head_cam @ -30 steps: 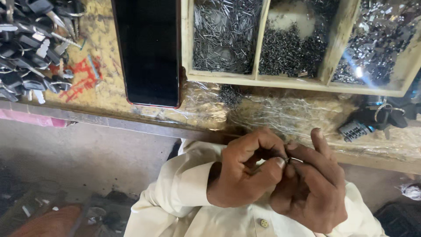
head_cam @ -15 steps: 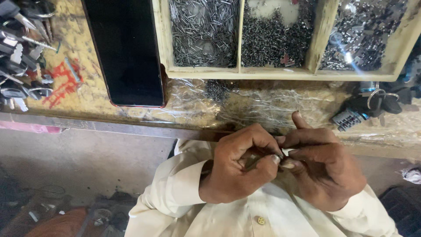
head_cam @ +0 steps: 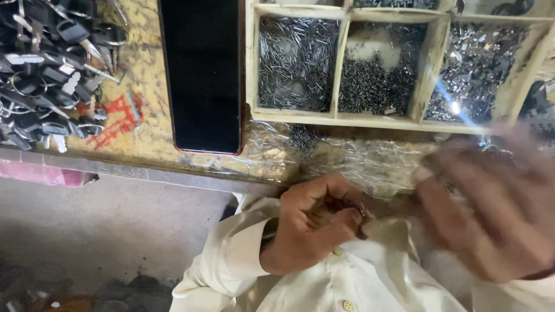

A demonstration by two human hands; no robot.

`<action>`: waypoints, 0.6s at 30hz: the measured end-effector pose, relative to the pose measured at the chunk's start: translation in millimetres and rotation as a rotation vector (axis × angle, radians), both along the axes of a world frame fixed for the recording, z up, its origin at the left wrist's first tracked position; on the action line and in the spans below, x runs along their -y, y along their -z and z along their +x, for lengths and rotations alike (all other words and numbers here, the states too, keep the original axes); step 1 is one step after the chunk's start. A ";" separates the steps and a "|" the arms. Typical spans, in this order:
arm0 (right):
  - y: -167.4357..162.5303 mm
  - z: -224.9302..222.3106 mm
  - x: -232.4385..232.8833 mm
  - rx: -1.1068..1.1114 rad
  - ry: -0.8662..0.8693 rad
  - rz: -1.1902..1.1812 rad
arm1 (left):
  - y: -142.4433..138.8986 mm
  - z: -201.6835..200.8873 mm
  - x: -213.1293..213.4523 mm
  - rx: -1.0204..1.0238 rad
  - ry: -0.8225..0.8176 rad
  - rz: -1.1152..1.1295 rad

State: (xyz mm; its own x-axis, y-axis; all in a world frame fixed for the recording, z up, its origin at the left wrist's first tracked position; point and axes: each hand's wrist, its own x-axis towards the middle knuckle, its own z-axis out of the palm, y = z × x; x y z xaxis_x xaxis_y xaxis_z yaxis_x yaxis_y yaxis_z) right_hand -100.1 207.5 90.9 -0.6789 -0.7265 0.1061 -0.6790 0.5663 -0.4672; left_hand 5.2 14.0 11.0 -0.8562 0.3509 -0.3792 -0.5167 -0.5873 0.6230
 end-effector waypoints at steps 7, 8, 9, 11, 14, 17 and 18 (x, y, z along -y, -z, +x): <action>57.4 -132.5 -7.7 0.354 0.118 0.603 | 8.5 -10.5 8.4 -0.306 0.013 -0.231; 65.7 -146.9 -4.9 0.392 0.108 0.661 | 9.4 -11.0 6.8 -0.356 -0.001 -0.263; 74.0 -157.5 -2.3 0.416 0.111 0.689 | 10.4 -11.2 4.9 -0.344 0.011 -0.270; 74.5 -168.0 2.2 0.444 0.133 0.696 | 12.4 -10.8 2.8 -0.323 0.022 -0.284; 55.4 -170.9 13.3 0.466 0.171 0.658 | 15.1 -9.2 3.4 -0.362 0.052 -0.298; 15.2 -126.2 5.8 0.520 0.292 0.253 | 14.5 -7.9 6.1 -0.346 0.058 -0.251; -1.9 -100.1 0.0 0.546 0.270 0.050 | 12.5 -7.5 6.2 -0.349 0.015 -0.236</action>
State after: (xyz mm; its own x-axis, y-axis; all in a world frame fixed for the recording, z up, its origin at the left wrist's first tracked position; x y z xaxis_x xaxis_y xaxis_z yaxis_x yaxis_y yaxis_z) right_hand -200.2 207.5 92.8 -0.7866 -0.5162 -0.3389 -0.1786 0.7155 -0.6754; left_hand -2.3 7.8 -1.6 -0.9429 0.3029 -0.1385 -0.2580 -0.4016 0.8787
